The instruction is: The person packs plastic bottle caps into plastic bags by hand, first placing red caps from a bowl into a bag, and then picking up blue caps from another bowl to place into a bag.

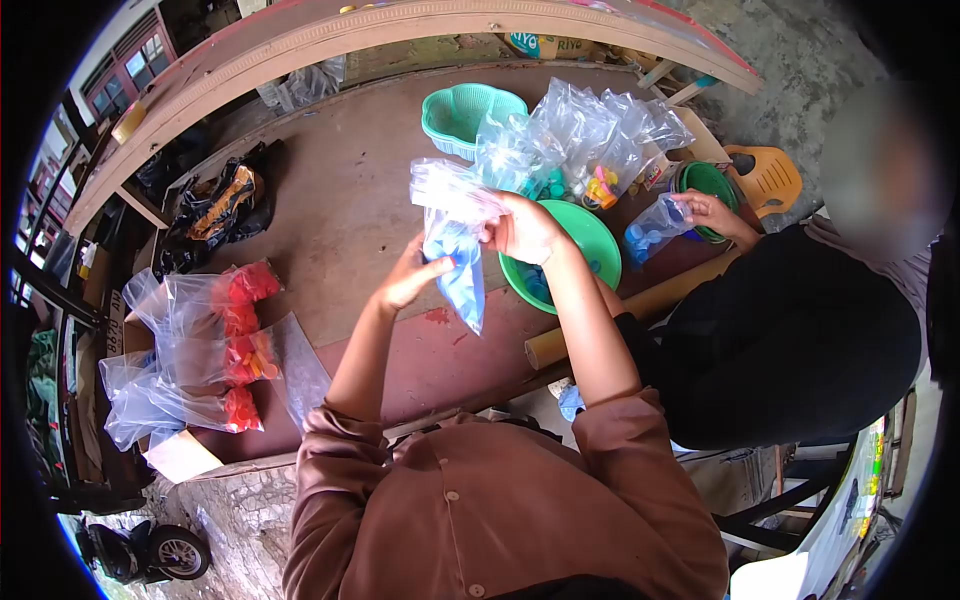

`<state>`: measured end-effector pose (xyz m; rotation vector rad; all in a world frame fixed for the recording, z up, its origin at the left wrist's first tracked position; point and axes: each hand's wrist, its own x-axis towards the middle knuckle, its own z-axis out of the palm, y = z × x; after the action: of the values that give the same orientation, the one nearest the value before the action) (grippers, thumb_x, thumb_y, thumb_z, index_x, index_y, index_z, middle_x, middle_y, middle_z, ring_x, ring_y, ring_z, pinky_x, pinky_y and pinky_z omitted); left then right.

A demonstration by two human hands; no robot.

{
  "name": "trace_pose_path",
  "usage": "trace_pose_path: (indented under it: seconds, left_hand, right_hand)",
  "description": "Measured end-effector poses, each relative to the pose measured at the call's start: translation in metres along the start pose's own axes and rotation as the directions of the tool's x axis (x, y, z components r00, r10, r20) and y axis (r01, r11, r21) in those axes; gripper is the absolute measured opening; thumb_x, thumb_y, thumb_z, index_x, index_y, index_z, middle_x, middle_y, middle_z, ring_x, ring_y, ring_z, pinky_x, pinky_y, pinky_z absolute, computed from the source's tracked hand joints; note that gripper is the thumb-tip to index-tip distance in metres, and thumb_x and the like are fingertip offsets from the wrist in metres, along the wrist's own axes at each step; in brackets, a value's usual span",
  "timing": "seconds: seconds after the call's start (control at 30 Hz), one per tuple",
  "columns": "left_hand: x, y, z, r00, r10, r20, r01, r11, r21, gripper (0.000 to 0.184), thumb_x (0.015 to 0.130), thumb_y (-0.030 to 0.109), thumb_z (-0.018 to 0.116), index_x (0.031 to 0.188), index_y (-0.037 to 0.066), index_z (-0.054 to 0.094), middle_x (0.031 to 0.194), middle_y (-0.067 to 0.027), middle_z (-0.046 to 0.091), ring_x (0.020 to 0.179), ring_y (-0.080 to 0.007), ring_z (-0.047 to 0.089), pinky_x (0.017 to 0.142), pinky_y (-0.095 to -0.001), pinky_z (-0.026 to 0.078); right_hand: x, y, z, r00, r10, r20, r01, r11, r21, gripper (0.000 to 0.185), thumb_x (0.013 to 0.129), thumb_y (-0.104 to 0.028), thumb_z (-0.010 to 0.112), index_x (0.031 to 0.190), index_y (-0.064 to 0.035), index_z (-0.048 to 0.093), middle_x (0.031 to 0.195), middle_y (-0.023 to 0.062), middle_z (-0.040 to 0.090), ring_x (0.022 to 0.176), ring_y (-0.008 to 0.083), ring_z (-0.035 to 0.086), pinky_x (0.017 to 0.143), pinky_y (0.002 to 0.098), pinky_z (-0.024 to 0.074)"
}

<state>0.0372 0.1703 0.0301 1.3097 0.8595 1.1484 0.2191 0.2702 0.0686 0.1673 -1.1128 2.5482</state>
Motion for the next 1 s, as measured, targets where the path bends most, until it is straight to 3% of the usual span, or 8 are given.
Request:
trace_pose_path:
  seconds: [0.03,0.1,0.13,0.23,0.53,0.7,0.87,1.0]
  left_hand:
    - [0.002,-0.004,0.002,0.999,-0.034,0.007,0.034,0.999,-0.014,0.083,0.071,0.049,0.065,0.129,0.001,0.030,0.124,-0.0111,0.043,0.112,-0.0217,0.043,0.096,-0.0365,0.034]
    - [0.000,-0.003,0.020,0.999,-0.001,0.045,0.026,0.832,-0.555,0.068,0.077,0.042,0.062,0.126,0.002,0.036,0.118,-0.0095,0.047,0.107,-0.0190,0.046,0.092,-0.0331,0.038]
    - [-0.001,0.004,0.027,0.993,-0.112,0.027,0.099,0.715,-0.692,0.052,0.083,0.035,0.056,0.122,0.003,0.042,0.109,-0.0064,0.053,0.100,-0.0148,0.050,0.087,-0.0289,0.041]
    - [0.012,0.000,0.036,0.982,-0.142,-0.123,0.122,0.980,-0.155,0.043,0.087,0.032,0.051,0.118,0.003,0.046,0.107,-0.0043,0.055,0.095,-0.0122,0.052,0.083,-0.0266,0.042]
    - [0.024,-0.076,0.020,0.857,-0.454,-0.246,0.365,0.869,-0.334,0.024,0.087,0.018,0.049,0.093,-0.003,0.057,0.074,-0.0051,0.060,0.062,-0.0127,0.057,0.058,-0.0269,0.048]
    - [0.017,-0.074,0.023,0.852,-0.435,-0.291,0.343,0.884,-0.317,0.022,0.087,0.017,0.049,0.094,-0.002,0.057,0.077,-0.0043,0.059,0.063,-0.0117,0.056,0.059,-0.0264,0.048]
    - [-0.003,-0.072,0.017,0.884,-0.286,-0.370,0.237,0.956,-0.173,0.020,0.087,0.018,0.050,0.089,0.000,0.060,0.075,-0.0020,0.060,0.062,-0.0081,0.054,0.060,-0.0241,0.045]
    - [-0.032,-0.051,0.019,0.960,-0.199,-0.198,0.165,0.971,-0.174,0.039,0.080,0.020,0.060,0.113,0.001,0.049,0.101,-0.0060,0.057,0.091,-0.0133,0.053,0.082,-0.0277,0.041]
  right_hand:
    - [-0.002,-0.001,0.000,1.000,-0.001,0.000,0.001,1.000,-0.003,0.030,0.087,-0.026,0.044,0.107,-0.0065,0.055,0.094,0.0029,0.059,0.083,0.0138,0.055,0.073,0.0292,0.0433]
    - [-0.007,-0.001,0.010,0.732,-0.126,-0.670,-0.081,0.960,-0.269,0.026,0.087,-0.026,0.043,0.100,-0.0075,0.054,0.087,0.0045,0.059,0.073,0.0142,0.056,0.064,0.0293,0.0439]
    - [-0.008,-0.005,0.025,0.705,-0.135,-0.696,-0.056,0.968,-0.245,0.029,0.085,-0.028,0.046,0.104,-0.0067,0.053,0.090,0.0038,0.058,0.072,0.0141,0.056,0.060,0.0283,0.0435]
    - [-0.015,-0.002,0.000,0.692,-0.110,-0.713,-0.227,0.905,-0.360,0.033,0.083,-0.031,0.049,0.105,-0.0065,0.054,0.090,0.0036,0.058,0.071,0.0136,0.057,0.056,0.0266,0.0427]
    - [-0.040,0.035,-0.059,0.443,-0.092,-0.892,-0.422,0.857,-0.298,0.026,0.081,-0.034,0.057,0.092,-0.0099,0.058,0.075,-0.0009,0.055,0.062,0.0088,0.054,0.049,0.0224,0.0413]
    - [-0.046,0.034,-0.048,0.524,0.085,-0.848,-0.317,0.943,-0.101,0.035,0.078,-0.033,0.062,0.102,-0.0100,0.052,0.079,0.0001,0.057,0.065,0.0084,0.054,0.051,0.0224,0.0434]
    - [-0.049,0.035,-0.052,0.563,-0.206,-0.801,-0.366,0.806,-0.465,0.032,0.075,-0.018,0.067,0.100,-0.0053,0.051,0.081,0.0016,0.058,0.066,0.0084,0.055,0.054,0.0216,0.0440]
    - [-0.030,0.049,-0.016,0.648,-0.147,-0.748,-0.209,0.910,-0.360,0.030,0.074,-0.012,0.067,0.097,-0.0012,0.050,0.079,0.0063,0.059,0.061,0.0115,0.058,0.050,0.0219,0.0494]
